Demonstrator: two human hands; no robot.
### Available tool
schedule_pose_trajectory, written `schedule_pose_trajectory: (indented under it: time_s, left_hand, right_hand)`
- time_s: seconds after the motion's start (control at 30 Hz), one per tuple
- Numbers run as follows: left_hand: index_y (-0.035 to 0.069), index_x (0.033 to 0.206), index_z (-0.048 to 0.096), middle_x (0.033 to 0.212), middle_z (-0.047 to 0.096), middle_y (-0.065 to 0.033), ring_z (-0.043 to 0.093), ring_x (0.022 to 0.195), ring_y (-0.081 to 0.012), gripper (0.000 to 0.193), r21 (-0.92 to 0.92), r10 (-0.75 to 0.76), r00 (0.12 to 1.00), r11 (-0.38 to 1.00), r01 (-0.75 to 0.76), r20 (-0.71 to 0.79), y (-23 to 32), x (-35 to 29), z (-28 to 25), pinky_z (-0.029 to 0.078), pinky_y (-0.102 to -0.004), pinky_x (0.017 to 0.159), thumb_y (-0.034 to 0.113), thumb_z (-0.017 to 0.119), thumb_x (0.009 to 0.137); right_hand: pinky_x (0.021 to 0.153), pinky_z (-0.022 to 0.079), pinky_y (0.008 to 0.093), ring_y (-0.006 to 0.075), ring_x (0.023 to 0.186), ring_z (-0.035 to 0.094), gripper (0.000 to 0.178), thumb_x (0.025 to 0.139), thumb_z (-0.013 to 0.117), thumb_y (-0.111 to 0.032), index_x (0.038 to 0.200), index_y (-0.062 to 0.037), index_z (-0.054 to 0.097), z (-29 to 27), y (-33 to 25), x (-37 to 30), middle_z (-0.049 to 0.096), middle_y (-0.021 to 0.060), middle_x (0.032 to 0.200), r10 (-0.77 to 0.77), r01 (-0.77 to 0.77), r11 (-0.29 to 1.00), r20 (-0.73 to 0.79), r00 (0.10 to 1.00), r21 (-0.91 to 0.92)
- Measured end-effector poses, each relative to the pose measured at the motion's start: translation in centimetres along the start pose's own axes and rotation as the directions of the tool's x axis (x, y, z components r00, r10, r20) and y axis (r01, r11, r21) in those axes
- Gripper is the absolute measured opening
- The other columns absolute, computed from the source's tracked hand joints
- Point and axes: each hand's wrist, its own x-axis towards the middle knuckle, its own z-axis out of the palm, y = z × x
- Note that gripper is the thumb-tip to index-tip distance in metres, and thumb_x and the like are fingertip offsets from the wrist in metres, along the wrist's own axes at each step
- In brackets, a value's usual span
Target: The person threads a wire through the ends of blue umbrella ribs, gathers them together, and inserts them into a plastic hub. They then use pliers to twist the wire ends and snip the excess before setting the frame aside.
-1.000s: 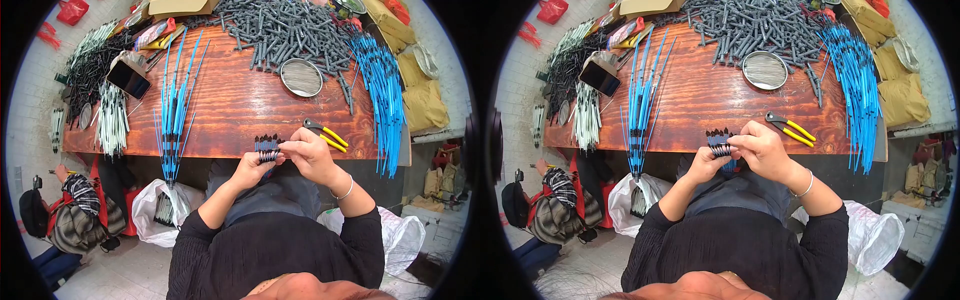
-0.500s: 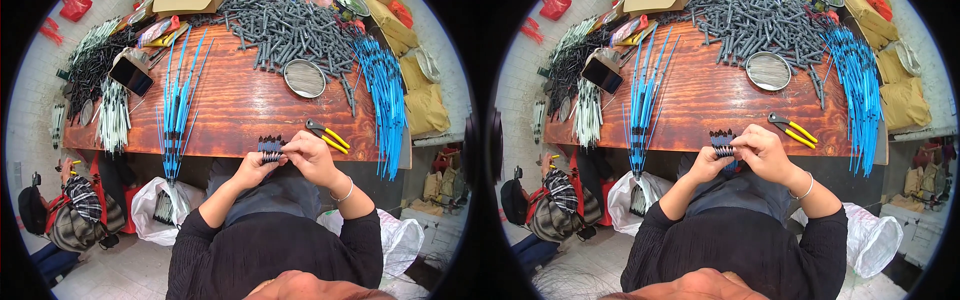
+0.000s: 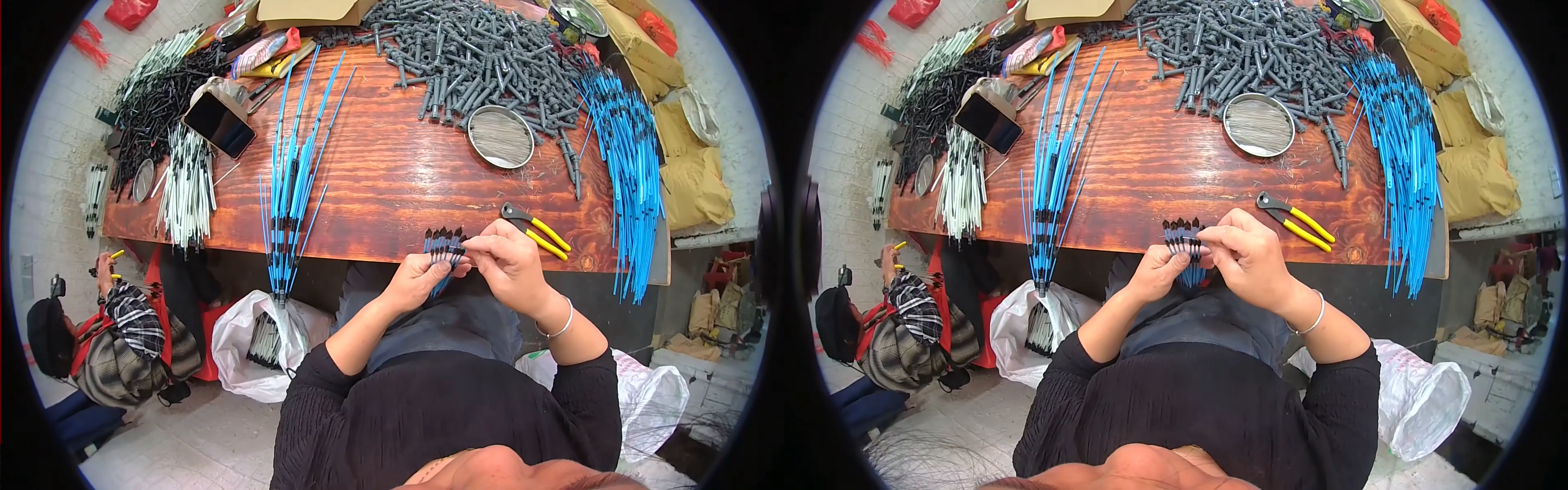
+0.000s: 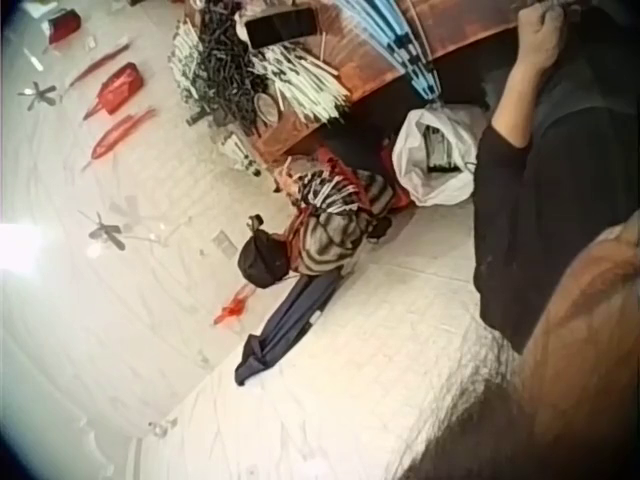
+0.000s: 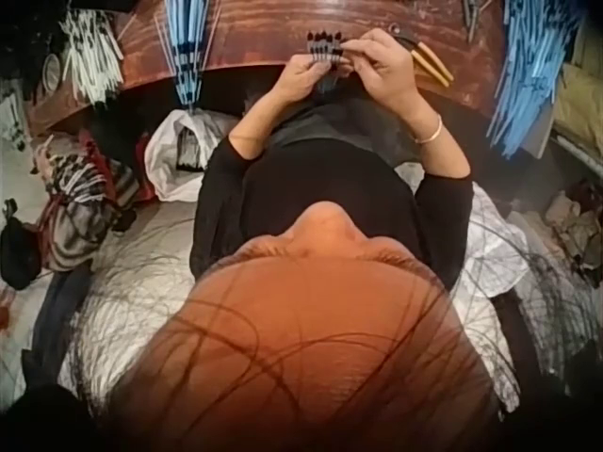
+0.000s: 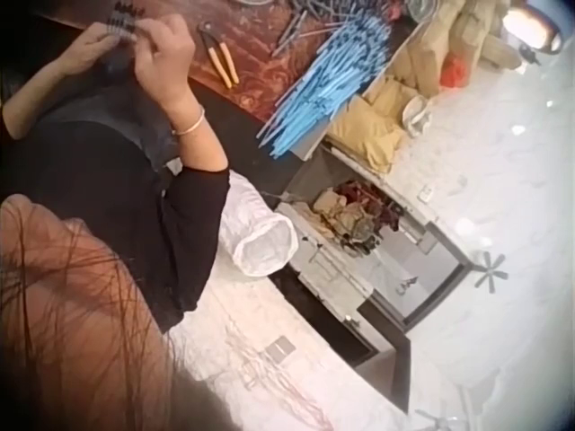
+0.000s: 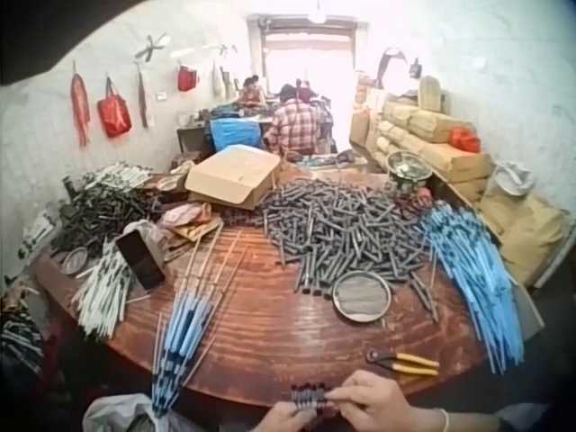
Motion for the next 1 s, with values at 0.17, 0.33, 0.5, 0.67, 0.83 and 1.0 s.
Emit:
schedule_pose_trajectory:
  time_s: [0.17,0.33,0.5,0.67,0.83,1.0]
  left_hand:
    - [0.000,0.111,0.060,0.101,0.065,-0.0067,0.060,0.095,-0.0143,0.030,0.031,0.010,1.000,0.999,-0.010,-0.003,0.3,0.0,0.1,0.047,-0.0291,0.086,0.022,0.048,0.094]
    - [0.000,0.111,0.060,0.100,0.065,-0.0065,0.060,0.094,-0.0141,0.031,0.010,0.024,1.000,1.000,-0.024,-0.007,-0.2,0.0,0.0,0.047,-0.0290,0.086,0.023,0.048,0.094]
    - [-0.001,0.111,0.059,0.102,0.064,-0.0070,0.060,0.095,-0.0147,0.032,0.013,0.008,1.000,1.000,-0.008,0.006,-0.1,-0.2,0.0,0.047,-0.0296,0.086,0.024,0.048,0.094]
    - [-0.001,0.112,0.059,0.105,0.063,-0.0085,0.060,0.096,-0.0162,0.035,-0.094,0.047,0.998,0.995,-0.043,0.046,-0.3,0.1,-0.3,0.047,-0.0306,0.086,0.027,0.048,0.094]
    - [-0.001,0.112,0.059,0.105,0.063,-0.0093,0.060,0.095,-0.0167,0.037,-0.170,0.023,0.998,0.985,-0.014,0.052,-0.2,-0.1,-0.4,0.048,-0.0312,0.086,0.030,0.048,0.094]
    - [-0.001,0.111,0.059,0.105,0.063,-0.0089,0.060,0.095,-0.0162,0.037,-0.104,-0.021,0.999,0.994,0.026,0.048,0.0,-0.1,-0.3,0.048,-0.0314,0.085,0.030,0.048,0.094]
  right_hand:
    - [0.055,0.045,0.0330,0.0229,0.062,0.055,0.025,0.063,0.060,0.009,0.086,-0.0005,0.063,0.5,-0.5,-0.1,0.052,0.0099,0.073,0.071,-0.070,0.997,-0.029,0.997,0.015]
    - [0.057,0.045,0.0349,0.0238,0.062,0.054,0.028,0.059,0.062,0.005,0.086,-0.0023,0.062,-0.4,-0.5,0.7,0.051,0.0089,0.073,-0.272,0.276,0.893,0.064,0.960,-0.356]
    - [0.054,0.042,0.0342,0.0243,0.062,0.052,0.030,0.058,0.063,0.005,0.087,-0.0034,0.062,-0.7,-0.7,1.3,0.051,0.0089,0.072,-0.283,0.317,0.879,0.145,0.948,-0.357]
    - [0.054,0.042,0.0338,0.0241,0.062,0.052,0.030,0.058,0.062,0.006,0.087,-0.0031,0.062,-0.7,-0.6,1.8,0.051,0.0088,0.072,-0.270,0.300,0.912,0.139,0.953,-0.279]
    - [0.053,0.043,0.0339,0.0239,0.061,0.052,0.031,0.055,0.064,0.002,0.085,-0.0041,0.062,-0.9,-0.4,1.9,0.050,0.0079,0.071,-0.266,0.306,0.913,0.176,0.948,-0.268]
    - [0.053,0.042,0.0332,0.0238,0.061,0.053,0.030,0.059,0.062,0.008,0.086,-0.0033,0.064,-1.2,-0.6,1.9,0.052,0.0093,0.072,-0.218,0.260,0.935,0.186,0.958,-0.242]
